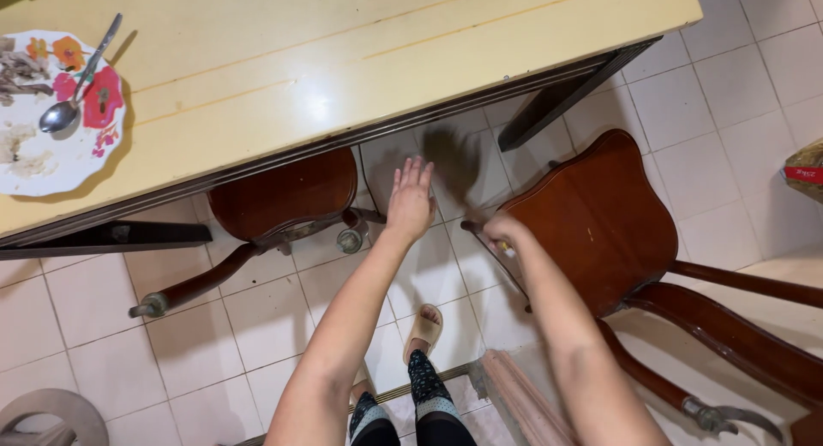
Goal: The person sweeps the tiled floor using a handheld broom, cleaning around and under furniture including chairs and a table, and moving objects such as a fan and a small mat to sweep beneath them.
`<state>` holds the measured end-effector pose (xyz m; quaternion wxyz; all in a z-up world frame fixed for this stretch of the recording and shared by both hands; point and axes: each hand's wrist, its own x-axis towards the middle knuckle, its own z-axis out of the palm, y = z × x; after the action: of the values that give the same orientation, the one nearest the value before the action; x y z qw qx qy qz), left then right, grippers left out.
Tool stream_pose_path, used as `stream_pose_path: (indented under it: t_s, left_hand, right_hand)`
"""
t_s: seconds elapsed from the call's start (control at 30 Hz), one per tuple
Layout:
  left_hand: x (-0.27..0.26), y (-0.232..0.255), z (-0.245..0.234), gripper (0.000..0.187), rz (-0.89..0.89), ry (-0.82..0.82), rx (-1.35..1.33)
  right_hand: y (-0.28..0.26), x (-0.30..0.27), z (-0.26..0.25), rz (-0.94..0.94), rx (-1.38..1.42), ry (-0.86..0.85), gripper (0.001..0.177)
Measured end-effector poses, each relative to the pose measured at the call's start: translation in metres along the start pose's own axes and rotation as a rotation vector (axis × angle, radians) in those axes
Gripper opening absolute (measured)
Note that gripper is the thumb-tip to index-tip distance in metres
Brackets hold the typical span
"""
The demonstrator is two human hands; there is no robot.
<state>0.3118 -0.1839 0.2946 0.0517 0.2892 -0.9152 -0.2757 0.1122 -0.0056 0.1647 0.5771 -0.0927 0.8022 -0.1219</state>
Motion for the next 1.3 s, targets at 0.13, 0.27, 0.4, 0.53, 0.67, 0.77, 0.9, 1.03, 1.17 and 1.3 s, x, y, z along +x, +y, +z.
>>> stream_pose_path:
  t_s: [0.13, 0.27, 0.4, 0.53, 0.67, 0.77, 0.9, 1.03, 1.17, 1.3]
  left_hand:
    - [-0.022, 0.003, -0.011, 0.071, 0.066, -0.016, -0.005]
    - [-0.046, 0.006, -0.029, 0.072, 0.148, -0.017, -0.036]
    - [-0.069, -0.005, -0.039, 0.073, 0.213, -0.05, -0.025]
    - [-0.089, -0.016, -0.039, 0.073, 0.221, -0.083, -0.026]
    - [-0.106, -0.022, -0.034, 0.074, 0.245, -0.111, -0.025]
    - [-0.113, -0.023, -0.04, 0.073, 0.286, -0.122, -0.006]
    - [-0.126, -0.018, -0.052, 0.073, 0.287, -0.146, -0.015]
    - [-0.137, -0.019, -0.053, 0.073, 0.311, -0.129, -0.008]
    - [-0.149, -0.018, -0.045, 0.071, 0.302, -0.117, -0.02]
    - [-0.16, -0.015, -0.036, 0.073, 0.259, -0.138, -0.039]
  right_hand:
    - [-0.011, -0.077, -0.044, 0.135, -0.038, -0.273, 0.044]
    - [-0.002, -0.176, -0.095, 0.039, -0.115, -0.132, 0.049]
    - [0.003, -0.183, -0.081, 0.018, -0.276, 0.229, 0.026]
    - [0.013, -0.095, 0.0, 0.013, -0.126, 0.404, 0.03]
    - [0.038, -0.058, 0.116, -0.015, -0.166, 0.185, 0.03]
    - [0.042, -0.084, 0.105, 0.062, -0.081, -0.157, 0.032]
    - [0.052, -0.179, 0.045, 0.117, 0.008, -0.267, 0.053]
    - [0.048, -0.27, 0.014, 0.017, -0.136, -0.085, 0.054]
    - [0.031, -0.263, 0.033, -0.007, -0.253, 0.195, 0.036]
    - [0.044, -0.159, 0.114, -0.105, 0.083, 0.39, 0.05]
